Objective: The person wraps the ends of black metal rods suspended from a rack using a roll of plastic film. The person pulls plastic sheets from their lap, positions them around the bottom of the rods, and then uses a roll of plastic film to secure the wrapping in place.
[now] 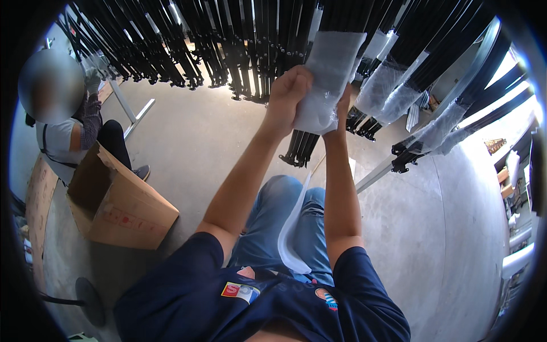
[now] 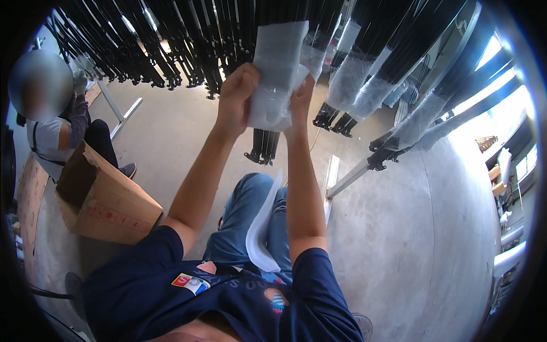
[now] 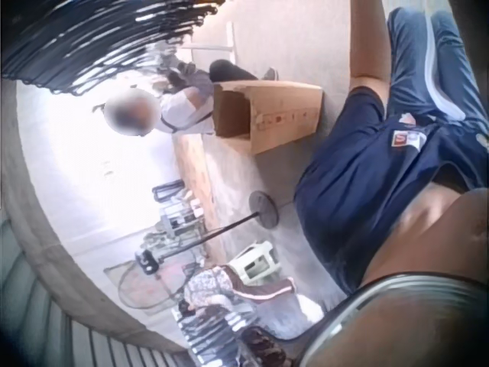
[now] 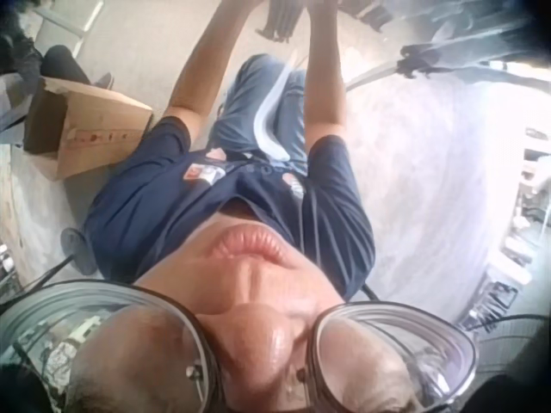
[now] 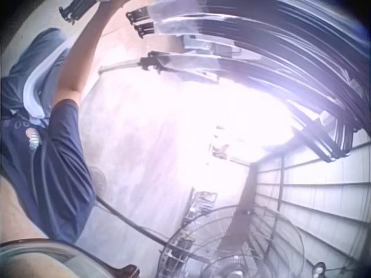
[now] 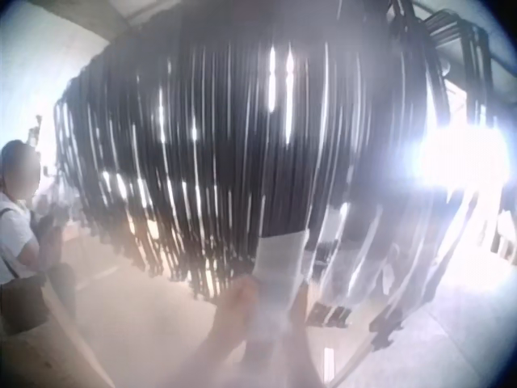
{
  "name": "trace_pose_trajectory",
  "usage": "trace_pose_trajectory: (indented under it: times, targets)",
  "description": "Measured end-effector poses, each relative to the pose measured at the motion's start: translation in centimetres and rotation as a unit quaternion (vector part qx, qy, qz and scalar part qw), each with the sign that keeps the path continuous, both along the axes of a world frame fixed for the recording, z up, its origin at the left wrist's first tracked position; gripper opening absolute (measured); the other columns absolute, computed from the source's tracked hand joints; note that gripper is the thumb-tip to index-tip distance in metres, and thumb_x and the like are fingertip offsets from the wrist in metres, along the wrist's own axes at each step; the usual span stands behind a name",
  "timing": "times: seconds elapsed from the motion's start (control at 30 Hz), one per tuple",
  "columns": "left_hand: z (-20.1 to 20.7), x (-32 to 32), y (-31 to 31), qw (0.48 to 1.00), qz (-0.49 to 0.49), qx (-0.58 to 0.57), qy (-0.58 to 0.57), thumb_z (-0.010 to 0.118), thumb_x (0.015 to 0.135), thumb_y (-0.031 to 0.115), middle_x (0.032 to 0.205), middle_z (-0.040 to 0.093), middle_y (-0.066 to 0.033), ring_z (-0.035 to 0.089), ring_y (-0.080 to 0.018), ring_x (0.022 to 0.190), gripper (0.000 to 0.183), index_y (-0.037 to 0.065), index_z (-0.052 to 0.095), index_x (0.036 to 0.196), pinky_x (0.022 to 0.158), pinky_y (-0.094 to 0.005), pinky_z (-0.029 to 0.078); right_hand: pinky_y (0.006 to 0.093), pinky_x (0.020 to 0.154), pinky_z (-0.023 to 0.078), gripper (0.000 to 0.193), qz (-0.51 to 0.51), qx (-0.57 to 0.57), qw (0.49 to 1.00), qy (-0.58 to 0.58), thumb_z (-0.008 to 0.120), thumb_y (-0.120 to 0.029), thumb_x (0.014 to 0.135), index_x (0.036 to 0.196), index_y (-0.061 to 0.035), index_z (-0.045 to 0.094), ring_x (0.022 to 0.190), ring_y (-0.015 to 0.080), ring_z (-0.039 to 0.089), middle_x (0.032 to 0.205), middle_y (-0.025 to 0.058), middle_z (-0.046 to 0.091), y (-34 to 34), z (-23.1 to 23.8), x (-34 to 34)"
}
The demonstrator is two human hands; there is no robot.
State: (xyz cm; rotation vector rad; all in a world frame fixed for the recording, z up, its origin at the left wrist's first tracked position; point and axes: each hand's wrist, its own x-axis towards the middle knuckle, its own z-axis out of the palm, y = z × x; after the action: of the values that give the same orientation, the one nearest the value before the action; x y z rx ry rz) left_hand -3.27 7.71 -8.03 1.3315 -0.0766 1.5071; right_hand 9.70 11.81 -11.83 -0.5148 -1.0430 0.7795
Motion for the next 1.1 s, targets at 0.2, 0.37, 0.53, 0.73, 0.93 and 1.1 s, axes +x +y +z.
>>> trace_pose_trajectory:
  times: [0.2,0.37,0.53,0.73,0.93,1.1]
  targets:
    - [0.4,-0.1,-2.0,0.997,0.071,0.011,0.008,0.038,0.09,0.024,0.076,0.038,0.0017,0.034,-0.0057,0.07,0.023,0.005,0.045,0.081,0.068,-0.0178,0.03,0.0245,0.072,0.048,0.045,0.107,0.034,0.993,0.032,0.057,-0.02,0.079,0.113,-0.0024,0.035,0.087,0.0146,0.054,0.101,0.0101,0.049,-1.0,0.1,-1.9]
    - [0.1,-1.3,-0.8,0.996,0.021,0.052,0.069,0.036,0.091,0.026,0.073,0.035,0.003,0.032,-0.0051,0.066,0.023,0.006,0.047,0.089,0.062,-0.0189,0.031,0.0234,0.067,0.046,0.037,-0.026,0.063,0.997,-0.02,0.058,-0.014,0.076,0.107,-0.0009,0.042,0.082,0.0137,0.055,0.094,0.0091,0.053,-3.2,1.6,-1.4]
    - [0.9,-2.4,0.6,0.965,-0.115,0.116,0.204,0.072,0.062,0.008,0.104,0.048,-0.0056,0.046,-0.0167,0.105,0.054,0.008,0.041,0.106,0.091,-0.0288,0.034,0.0298,0.083,0.038,0.056,-0.235,0.046,0.969,-0.066,0.066,-0.013,0.069,0.114,0.0011,0.037,0.095,0.0204,0.047,0.105,0.0115,0.045,-5.1,1.5,1.3]
    - [1.1,-0.6,-0.9,0.956,-0.008,0.129,0.262,0.063,0.054,-0.005,0.106,0.045,-0.0059,0.046,-0.0214,0.105,0.065,0.009,0.036,0.111,0.094,-0.0329,0.034,0.0326,0.083,0.038,0.06,-0.409,0.04,0.905,-0.109,0.067,-0.017,0.068,0.114,0.0031,0.035,0.091,0.0224,0.049,0.102,0.0129,0.045,-5.7,2.4,1.6]
    - [0.0,-0.6,0.6,0.982,-0.025,0.045,0.181,0.058,0.052,-0.009,0.102,0.047,-0.0043,0.049,-0.0177,0.098,0.058,0.008,0.041,0.104,0.085,-0.0312,0.04,0.031,0.069,0.049,0.069,-0.634,0.036,0.762,-0.13,0.067,-0.041,0.069,0.111,0.0027,0.034,0.083,0.0228,0.053,0.095,0.0154,0.048,-6.6,2.1,7.7]
    - [-0.7,-0.6,2.4,0.978,0.021,0.056,0.201,0.057,0.052,-0.01,0.101,0.047,-0.0037,0.049,-0.0164,0.097,0.057,0.009,0.041,0.104,0.081,-0.0293,0.041,0.0393,0.086,0.044,0.082,-0.642,0.129,0.696,-0.294,0.07,-0.04,0.062,0.124,-0.01,0.025,0.102,0.0267,0.045,0.112,0.0123,0.039,-14.3,4.5,7.7]
